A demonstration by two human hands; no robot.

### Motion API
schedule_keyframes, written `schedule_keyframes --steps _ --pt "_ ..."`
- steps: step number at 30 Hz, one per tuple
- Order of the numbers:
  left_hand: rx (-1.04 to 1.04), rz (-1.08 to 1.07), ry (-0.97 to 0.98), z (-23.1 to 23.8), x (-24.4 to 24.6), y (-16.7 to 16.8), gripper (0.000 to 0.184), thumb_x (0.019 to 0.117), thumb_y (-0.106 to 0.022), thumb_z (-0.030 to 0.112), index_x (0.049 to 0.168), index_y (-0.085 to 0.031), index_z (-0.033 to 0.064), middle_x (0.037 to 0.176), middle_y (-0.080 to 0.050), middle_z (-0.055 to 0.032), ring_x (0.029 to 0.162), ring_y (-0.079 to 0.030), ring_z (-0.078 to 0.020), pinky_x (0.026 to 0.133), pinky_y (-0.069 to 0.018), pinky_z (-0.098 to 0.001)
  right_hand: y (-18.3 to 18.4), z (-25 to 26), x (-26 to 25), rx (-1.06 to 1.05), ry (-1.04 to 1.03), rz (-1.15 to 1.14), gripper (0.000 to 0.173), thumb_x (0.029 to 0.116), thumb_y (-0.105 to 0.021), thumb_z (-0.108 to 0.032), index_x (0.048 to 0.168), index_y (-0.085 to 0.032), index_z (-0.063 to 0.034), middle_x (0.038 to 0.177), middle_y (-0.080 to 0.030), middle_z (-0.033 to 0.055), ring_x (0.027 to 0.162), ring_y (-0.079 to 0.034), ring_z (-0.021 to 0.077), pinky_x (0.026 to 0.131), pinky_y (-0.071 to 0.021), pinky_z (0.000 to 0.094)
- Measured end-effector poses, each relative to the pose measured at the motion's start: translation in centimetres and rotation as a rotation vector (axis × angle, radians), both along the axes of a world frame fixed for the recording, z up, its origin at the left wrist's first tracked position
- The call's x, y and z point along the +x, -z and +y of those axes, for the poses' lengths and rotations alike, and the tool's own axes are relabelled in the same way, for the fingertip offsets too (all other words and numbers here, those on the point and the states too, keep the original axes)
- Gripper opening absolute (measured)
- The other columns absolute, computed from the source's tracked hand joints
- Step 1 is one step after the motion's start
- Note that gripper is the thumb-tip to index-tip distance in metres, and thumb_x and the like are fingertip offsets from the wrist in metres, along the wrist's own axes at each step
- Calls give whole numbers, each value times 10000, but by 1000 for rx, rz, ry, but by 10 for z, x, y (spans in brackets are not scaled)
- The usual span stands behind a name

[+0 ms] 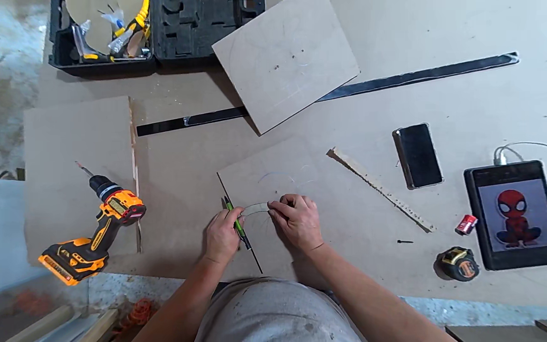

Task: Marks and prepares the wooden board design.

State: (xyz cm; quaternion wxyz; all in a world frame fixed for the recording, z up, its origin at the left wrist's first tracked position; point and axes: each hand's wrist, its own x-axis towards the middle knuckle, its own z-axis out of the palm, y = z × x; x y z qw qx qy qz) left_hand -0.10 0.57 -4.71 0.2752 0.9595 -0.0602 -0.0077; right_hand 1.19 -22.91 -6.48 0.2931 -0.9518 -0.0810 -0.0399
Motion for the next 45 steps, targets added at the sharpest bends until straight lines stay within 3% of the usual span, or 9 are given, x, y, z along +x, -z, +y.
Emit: schedule_keyframes --steps 13,32,36,39,45 --pt "10 -29 4 -1 1 0 223 1019 -656 265 1193 -735 149 956 -705 -63 896 -704 -201 810 -607 -385 0 2 0 2 24 -19 210 997 -635 -460 1136 -775 -388 1062 -665 -44 1026 -592 164 880 -467 399" --pt "-4 -33 13 0 4 -3 205 1003 -676 243 1161 -738 128 971 -727 -51 887 -717 -176 810 -612 -362 1 4 -2 -87 -12 -62 245 1019 -604 -461 1200 -751 -388 1107 -664 -15 1048 -597 196 878 -469 413" --pt "12 -6 -3 -2 5 -5 209 1003 -669 235 1168 -739 128 999 -733 -65 895 -724 -193 803 -618 -387 1 3 -10 -162 -135 -148 301 1048 -558 -292 1315 -696 -311 1250 -662 38 1164 -613 235 958 -493 453" --pt "9 4 -10 -1 6 -5 221 989 -676 227 1177 -747 133 1008 -742 -71 894 -733 -198 797 -625 -395 1 4 -18 -259 -246 -145 393 1020 -499 -149 1355 -671 -263 1333 -654 25 1248 -598 239 1030 -482 462" --pt "-11 25 -7 -2 6 -6 213 992 -678 211 1180 -742 135 1018 -739 -66 916 -728 -195 825 -618 -389 0 14 -37 -380 -221 -49 468 1041 -418 -187 1485 -565 -200 1531 -536 23 1397 -501 237 1164 -379 479"
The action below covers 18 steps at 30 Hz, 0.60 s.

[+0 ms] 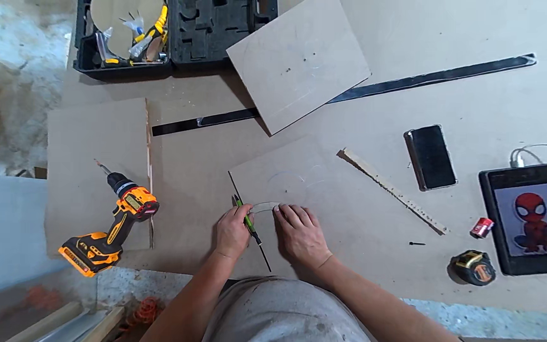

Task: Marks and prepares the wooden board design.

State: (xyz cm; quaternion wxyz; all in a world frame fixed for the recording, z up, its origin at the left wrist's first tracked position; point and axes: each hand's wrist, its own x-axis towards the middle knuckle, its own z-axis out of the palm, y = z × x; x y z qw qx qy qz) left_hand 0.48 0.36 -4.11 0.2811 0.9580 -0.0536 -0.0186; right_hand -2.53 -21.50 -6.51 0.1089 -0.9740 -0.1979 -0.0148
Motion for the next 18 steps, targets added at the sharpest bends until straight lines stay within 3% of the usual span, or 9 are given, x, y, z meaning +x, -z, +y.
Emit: schedule_keyframes --steps 3,5,7,10,13,18 --pt "-157 102 -66 8 1 -20 308 1048 -589 185 1342 -668 134 1110 -740 -69 953 -724 -176 866 -613 -403 -13 10 -3 -71 37 102 482 1054 -383 -225 1512 -531 -189 1552 -520 29 1414 -493 252 1170 -363 506" --pt "-308 149 -99 13 8 -31 394 1088 -489 259 1460 -575 161 1075 -735 -35 903 -706 -132 832 -610 -374 -22 13 -1 -93 58 146 485 1049 -383 -222 1511 -527 -190 1545 -528 32 1412 -497 254 1167 -362 514" --pt "-491 219 -168 10 21 -36 365 1081 -515 319 1371 -662 152 988 -766 10 873 -720 -87 816 -617 -322 -23 12 0 -80 52 144 470 1044 -400 -216 1491 -542 -184 1525 -548 32 1402 -507 253 1155 -379 508" --pt "-616 366 -163 5 45 -36 251 1045 -621 278 1172 -745 100 929 -778 -13 816 -732 -107 746 -617 -315 -21 7 3 -46 23 124 453 1051 -416 -223 1480 -562 -200 1512 -561 14 1373 -533 245 1136 -403 492" --pt "-575 505 -116 0 63 -32 166 989 -712 201 1127 -733 111 940 -764 -27 825 -733 -125 784 -628 -337 -18 3 6 -8 13 120 456 1047 -419 -229 1477 -572 -235 1497 -572 -5 1334 -554 240 1120 -410 485" --pt "-383 439 -11 -8 63 -24 149 1005 -682 275 1069 -745 157 850 -739 10 748 -696 -91 736 -598 -340 -19 3 6 4 22 116 447 1045 -428 -228 1462 -588 -244 1488 -578 -15 1328 -556 234 1121 -409 471"
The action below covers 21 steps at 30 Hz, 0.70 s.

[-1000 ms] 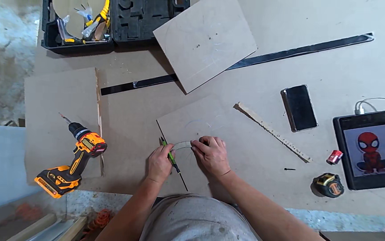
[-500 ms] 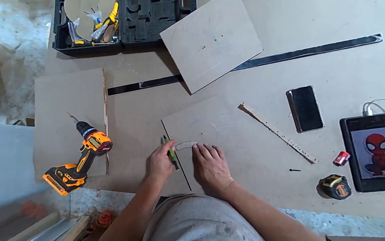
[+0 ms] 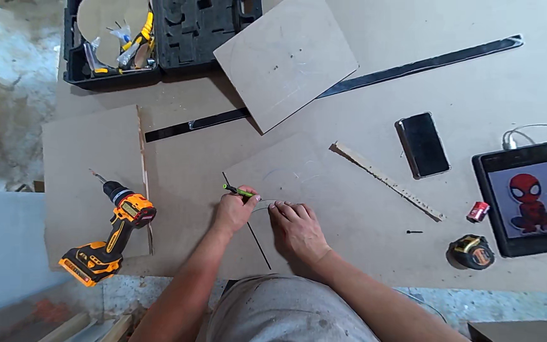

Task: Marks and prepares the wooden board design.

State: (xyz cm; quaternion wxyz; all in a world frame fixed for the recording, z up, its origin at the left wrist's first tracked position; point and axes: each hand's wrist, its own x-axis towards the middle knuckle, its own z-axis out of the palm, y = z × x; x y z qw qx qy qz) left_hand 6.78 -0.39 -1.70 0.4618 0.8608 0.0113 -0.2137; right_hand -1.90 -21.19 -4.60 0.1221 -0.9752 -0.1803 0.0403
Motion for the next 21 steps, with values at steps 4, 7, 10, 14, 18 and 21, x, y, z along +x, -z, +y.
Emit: schedule_keyframes --steps 4,7,10,14,18,21 --pt "50 -65 40 -6 -4 -1 154 1002 -685 292 1062 -758 171 872 -741 22 771 -690 -81 759 -594 -351 0 1 -1 11 4 9 452 1042 -429 -220 1466 -584 -241 1489 -577 -4 1328 -555 245 1116 -410 479" --pt "104 -88 67 -9 -4 -2 165 1016 -661 298 1064 -754 171 863 -735 12 764 -682 -90 756 -585 -364 -1 2 0 8 8 11 448 1041 -437 -223 1464 -585 -241 1489 -577 -5 1337 -549 247 1122 -406 481" --pt "160 -108 88 -8 -6 -3 191 1033 -628 297 1080 -743 151 862 -723 -14 764 -676 -122 757 -578 -384 -2 2 0 -10 7 31 457 1032 -446 -217 1468 -580 -239 1499 -567 -4 1339 -546 245 1124 -404 478" --pt "209 -177 66 -1 -15 -1 193 1040 -611 290 1082 -736 149 846 -714 -22 741 -668 -140 726 -573 -397 -3 2 0 -12 8 31 461 1032 -428 -212 1464 -585 -241 1491 -574 -6 1335 -549 241 1116 -413 469" --pt "246 -220 20 9 -27 2 192 1036 -617 279 1089 -738 139 895 -717 -38 771 -672 -150 747 -579 -399 -2 2 0 -9 1 42 467 1022 -461 -213 1476 -573 -235 1498 -566 1 1329 -549 253 1115 -411 475" --pt "250 -259 -11 14 -34 3 189 1032 -626 269 1087 -740 129 925 -725 -35 777 -679 -138 748 -585 -379 -4 3 0 -7 6 52 476 1016 -458 -183 1475 -572 -229 1498 -565 1 1325 -550 253 1110 -413 477"
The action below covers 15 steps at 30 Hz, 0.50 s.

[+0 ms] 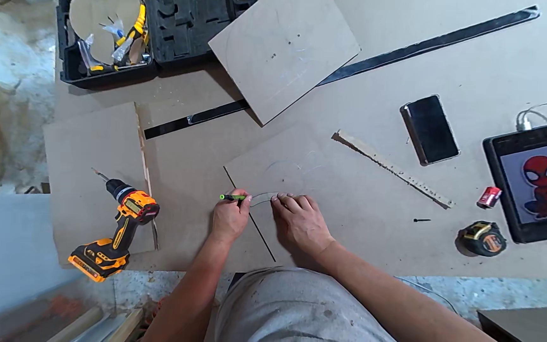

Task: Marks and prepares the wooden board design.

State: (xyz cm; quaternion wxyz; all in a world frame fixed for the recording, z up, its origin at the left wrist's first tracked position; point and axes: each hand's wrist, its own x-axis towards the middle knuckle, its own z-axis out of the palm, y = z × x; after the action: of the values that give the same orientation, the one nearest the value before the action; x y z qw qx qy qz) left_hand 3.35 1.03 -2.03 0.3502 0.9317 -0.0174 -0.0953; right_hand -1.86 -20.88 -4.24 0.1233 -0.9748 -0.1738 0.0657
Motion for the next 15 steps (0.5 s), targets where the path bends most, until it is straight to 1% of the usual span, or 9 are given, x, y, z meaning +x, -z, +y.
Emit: schedule_keyframes --steps 3,10,15 --pt "4 -13 -16 2 -5 1 191 1033 -625 267 1089 -736 123 938 -723 -38 789 -677 -138 760 -585 -375 -1 1 0 3 2 10 474 1018 -456 -173 1473 -575 -230 1499 -564 3 1327 -549 253 1122 -406 479" --pt "14 -64 -29 5 -15 4 178 1023 -632 243 1082 -736 111 933 -726 -46 783 -681 -141 748 -589 -375 -1 0 0 4 7 3 450 1049 -417 -217 1468 -580 -230 1498 -564 2 1332 -543 250 1121 -405 474" --pt "20 -41 -11 4 -22 0 187 1019 -636 229 1099 -733 91 947 -730 -64 802 -694 -161 776 -599 -396 1 0 -1 41 13 -22 450 1050 -404 -224 1460 -588 -221 1480 -582 18 1335 -547 262 1120 -411 479"
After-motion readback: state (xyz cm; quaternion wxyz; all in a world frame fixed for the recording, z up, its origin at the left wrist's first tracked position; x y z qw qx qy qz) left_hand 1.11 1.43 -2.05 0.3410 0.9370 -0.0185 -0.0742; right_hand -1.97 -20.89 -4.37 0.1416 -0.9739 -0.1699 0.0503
